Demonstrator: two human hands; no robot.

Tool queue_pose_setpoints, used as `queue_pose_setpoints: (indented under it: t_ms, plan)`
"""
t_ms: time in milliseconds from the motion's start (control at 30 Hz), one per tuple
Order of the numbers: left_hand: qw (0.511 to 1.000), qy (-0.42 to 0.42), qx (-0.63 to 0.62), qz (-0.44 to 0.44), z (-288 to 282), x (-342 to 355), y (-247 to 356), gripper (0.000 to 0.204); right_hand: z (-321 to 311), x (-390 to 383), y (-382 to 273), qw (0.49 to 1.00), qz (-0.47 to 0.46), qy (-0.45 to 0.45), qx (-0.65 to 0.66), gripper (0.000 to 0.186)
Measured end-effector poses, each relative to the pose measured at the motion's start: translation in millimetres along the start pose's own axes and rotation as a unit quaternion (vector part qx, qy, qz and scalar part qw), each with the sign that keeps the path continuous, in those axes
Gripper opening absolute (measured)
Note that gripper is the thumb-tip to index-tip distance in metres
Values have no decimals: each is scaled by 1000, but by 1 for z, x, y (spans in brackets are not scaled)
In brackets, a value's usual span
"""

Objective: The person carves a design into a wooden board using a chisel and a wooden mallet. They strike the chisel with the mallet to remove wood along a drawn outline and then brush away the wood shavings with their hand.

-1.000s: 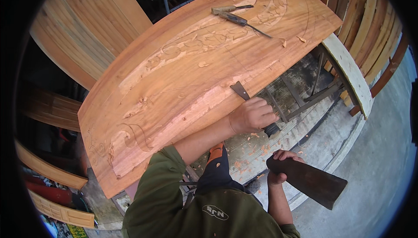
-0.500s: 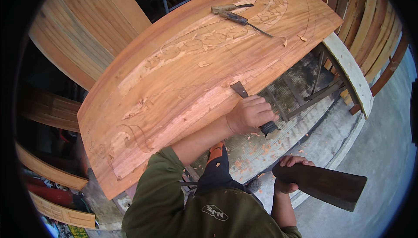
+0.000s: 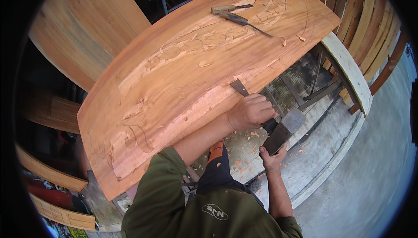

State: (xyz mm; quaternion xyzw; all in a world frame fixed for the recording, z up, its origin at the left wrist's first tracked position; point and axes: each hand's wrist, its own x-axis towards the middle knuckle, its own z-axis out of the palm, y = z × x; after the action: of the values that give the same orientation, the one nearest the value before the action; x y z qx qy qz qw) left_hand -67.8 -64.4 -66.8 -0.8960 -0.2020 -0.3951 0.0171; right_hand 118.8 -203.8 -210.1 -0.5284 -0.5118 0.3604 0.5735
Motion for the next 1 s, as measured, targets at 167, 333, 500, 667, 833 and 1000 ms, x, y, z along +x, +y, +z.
queue_pose_setpoints:
  t_ms: [167,333,500,667,833,1000]
  plan:
    - [1000,-5,-6,22,5,-3,-1,13,8,-27,-37,913,-122,101,377,87]
    - [999,-2,17,45,-1,7,-8,29,11,0,14,992,16,23,125,73]
    - [1000,16,-11,4,-12,3,-1,31,0,-23,-56,928,-120,87,341,91]
    - [1000,16,-12,19,-20,5,-13,32,16,9,-36,995,-61,13,-79,83]
    - [998,46,-42,8,-19,12,-11,32,1,-12,7,981,-153,-17,121,90]
    - [998,35,-53,3,-39,-2,-13,34,25,2,-25,995,-93,38,-9,73]
